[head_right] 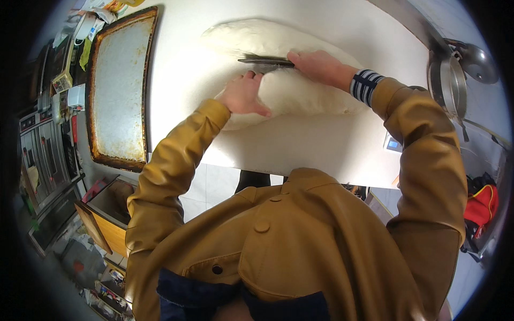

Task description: The person removes dough from a mixer, kneads it on a countertop, and shapes it into a long loaf. They then use a bench scraper to cut the dough into several strips and brush the surface with egg wash from a small bowl.

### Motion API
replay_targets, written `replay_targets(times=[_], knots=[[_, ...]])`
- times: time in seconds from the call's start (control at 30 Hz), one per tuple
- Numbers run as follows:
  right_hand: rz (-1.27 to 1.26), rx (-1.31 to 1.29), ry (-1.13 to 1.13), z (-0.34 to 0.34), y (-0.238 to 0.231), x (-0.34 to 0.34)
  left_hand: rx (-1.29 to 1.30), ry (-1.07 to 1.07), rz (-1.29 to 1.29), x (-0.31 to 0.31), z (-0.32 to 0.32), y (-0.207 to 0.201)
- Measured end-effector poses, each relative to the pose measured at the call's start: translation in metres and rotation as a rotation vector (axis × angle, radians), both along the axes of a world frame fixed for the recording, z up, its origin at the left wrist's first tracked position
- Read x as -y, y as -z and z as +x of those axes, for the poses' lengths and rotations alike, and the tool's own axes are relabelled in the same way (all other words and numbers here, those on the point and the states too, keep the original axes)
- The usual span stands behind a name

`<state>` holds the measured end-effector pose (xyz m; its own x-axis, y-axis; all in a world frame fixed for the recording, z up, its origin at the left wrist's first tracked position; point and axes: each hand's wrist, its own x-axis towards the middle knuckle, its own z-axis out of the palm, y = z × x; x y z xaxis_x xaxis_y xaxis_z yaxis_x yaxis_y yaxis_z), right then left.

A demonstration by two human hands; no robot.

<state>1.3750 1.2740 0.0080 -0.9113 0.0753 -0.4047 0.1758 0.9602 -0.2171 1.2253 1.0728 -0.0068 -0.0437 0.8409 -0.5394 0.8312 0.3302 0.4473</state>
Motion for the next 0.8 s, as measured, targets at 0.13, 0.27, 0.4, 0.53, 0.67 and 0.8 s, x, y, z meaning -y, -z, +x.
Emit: replay_targets(times=[0.13,0.27,0.4,0.53,0.67,0.8], knots=[[-0.004,-0.137,-0.06,-0.003,0.023,-0.007,-0.141,0.135,0.209,0.029,0.045,-0.018],[-0.013,-0.181,-0.04,-0.002,0.024,-0.008,-0.243,0.264,0.373,0.068,0.088,-0.022],[-0.046,-0.234,-0.071,0.006,0.006,0.002,-0.036,0.084,0.338,0.08,0.088,-0.03],[-0.063,-0.177,0.041,0.042,-0.031,-0.005,0.129,-0.352,0.415,0.05,0.049,-0.041],[0.035,-0.011,0.091,0.09,-0.068,-0.032,0.052,-0.213,0.064,-0.018,0.048,-0.038],[0.057,0.082,0.114,0.108,-0.061,-0.047,-0.047,-0.115,-0.131,-0.056,0.076,-0.027]])
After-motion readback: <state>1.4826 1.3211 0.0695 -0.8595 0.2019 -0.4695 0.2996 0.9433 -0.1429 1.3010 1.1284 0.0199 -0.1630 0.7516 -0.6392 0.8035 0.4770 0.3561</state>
